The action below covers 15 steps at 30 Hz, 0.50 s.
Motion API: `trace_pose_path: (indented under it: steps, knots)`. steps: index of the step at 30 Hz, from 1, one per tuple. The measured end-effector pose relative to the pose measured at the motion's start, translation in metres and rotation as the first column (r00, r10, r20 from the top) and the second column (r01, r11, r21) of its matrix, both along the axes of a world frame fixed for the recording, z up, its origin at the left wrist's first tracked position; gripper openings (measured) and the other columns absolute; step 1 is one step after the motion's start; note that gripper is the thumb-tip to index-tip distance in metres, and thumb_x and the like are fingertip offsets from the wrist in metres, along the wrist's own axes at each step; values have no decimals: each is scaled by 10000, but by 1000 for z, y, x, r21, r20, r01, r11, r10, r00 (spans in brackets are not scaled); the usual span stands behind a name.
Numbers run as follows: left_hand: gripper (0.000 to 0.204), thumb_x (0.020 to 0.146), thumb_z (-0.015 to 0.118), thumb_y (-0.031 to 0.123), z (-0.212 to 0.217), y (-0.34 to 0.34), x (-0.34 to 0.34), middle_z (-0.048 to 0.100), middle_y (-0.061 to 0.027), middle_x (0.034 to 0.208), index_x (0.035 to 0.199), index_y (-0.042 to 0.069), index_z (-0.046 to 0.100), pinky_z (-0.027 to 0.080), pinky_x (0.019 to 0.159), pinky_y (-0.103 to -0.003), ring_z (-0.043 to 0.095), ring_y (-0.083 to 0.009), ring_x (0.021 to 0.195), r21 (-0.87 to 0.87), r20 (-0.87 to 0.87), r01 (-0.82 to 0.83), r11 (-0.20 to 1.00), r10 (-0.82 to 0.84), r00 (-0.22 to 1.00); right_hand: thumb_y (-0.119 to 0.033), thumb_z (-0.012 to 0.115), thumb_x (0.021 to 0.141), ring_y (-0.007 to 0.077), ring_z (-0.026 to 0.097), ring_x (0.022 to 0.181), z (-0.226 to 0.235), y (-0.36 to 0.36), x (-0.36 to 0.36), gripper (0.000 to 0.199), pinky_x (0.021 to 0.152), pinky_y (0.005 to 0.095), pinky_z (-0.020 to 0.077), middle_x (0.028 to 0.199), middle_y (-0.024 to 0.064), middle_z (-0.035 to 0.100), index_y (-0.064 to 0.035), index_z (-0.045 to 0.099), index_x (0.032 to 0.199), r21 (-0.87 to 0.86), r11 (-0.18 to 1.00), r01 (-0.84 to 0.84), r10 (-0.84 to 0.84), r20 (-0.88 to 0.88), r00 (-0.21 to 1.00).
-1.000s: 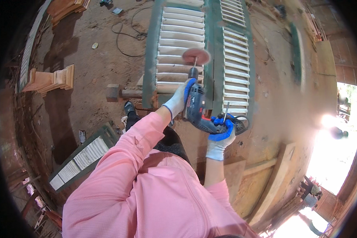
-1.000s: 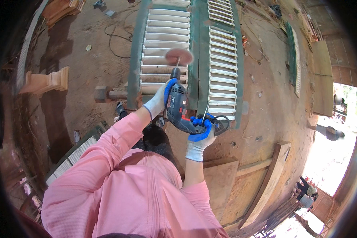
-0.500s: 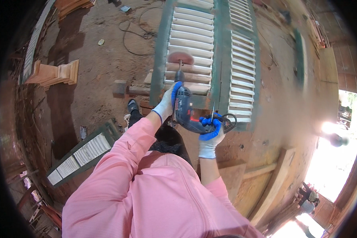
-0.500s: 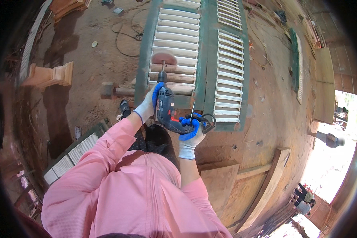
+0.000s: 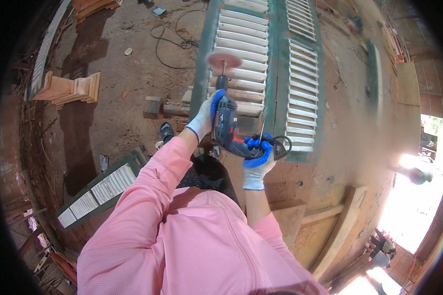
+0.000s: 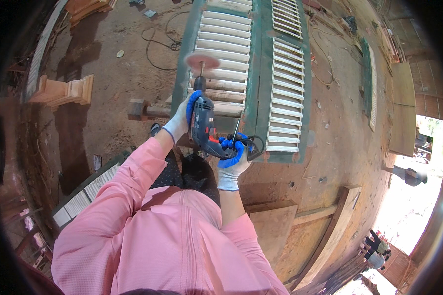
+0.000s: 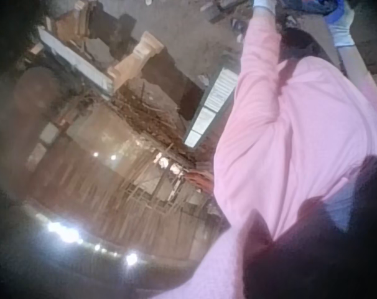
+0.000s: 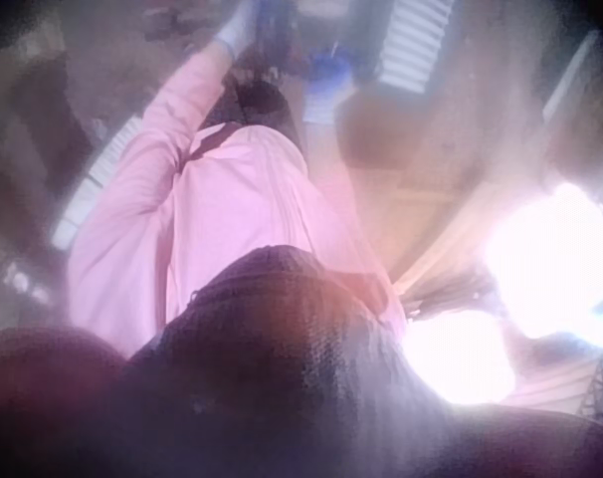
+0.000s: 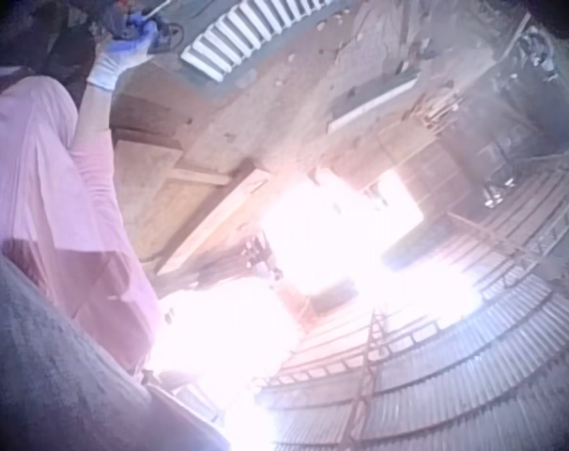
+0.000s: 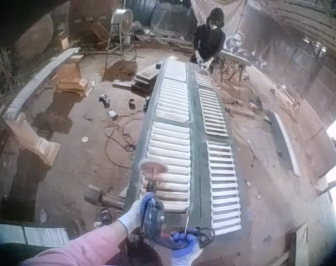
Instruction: The person uses a handheld power sander to smooth the surface of a wooden slatted panel. They move the tool back and forth across the slats, generating sawdust.
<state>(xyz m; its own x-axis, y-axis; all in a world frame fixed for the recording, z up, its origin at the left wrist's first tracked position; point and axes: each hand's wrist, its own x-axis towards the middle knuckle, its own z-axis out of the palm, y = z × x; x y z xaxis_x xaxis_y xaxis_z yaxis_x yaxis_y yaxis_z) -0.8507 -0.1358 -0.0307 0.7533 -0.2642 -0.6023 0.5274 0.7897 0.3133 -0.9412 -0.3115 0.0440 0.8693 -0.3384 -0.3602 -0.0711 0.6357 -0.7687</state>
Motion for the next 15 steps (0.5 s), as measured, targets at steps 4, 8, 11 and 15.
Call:
trace_pose_path:
  steps: [4, 8, 11, 15]
  knots:
    - [379, 915, 624, 498, 2, -2, -4, 705, -61, 825, 947, 123, 677, 575, 662, -381, 669, -221, 677, -5, 0, 3, 1000, -3, 1000, -136, 522, 846, 214, 540, 637, 11, 0, 4, 249, 761, 472, 531, 729, 69, 531, 3, 602, 1037, 13, 1000, 6, -6, -4, 1000]
    - [389, 917, 622, 495, 9, -10, -12, 709, -65, 828, 942, 111, 682, 579, 658, -387, 672, -219, 672, -99, -51, 37, 994, -42, 998, -125, 517, 854, 218, 538, 626, 22, -11, -3, 237, 746, 466, 532, 724, 72, 519, 0, 601, 1036, 1, 999, 41, -41, -64, 997]
    - [389, 922, 610, 499, 5, -22, -22, 710, -67, 826, 941, 117, 680, 584, 667, -395, 678, -224, 681, -163, -90, 22, 986, -37, 995, -116, 514, 855, 227, 536, 617, 22, -17, 1, 236, 726, 465, 531, 716, 72, 508, 2, 602, 1039, -48, 999, 15, -19, -75, 997]
    - [392, 929, 592, 502, 0, -33, -21, 707, -72, 817, 936, 120, 678, 584, 669, -403, 679, -235, 683, -170, -118, -3, 986, -17, 993, -113, 507, 857, 240, 533, 619, 22, -28, 5, 242, 703, 461, 528, 710, 71, 498, 9, 602, 1043, -27, 999, 28, -31, -103, 994]
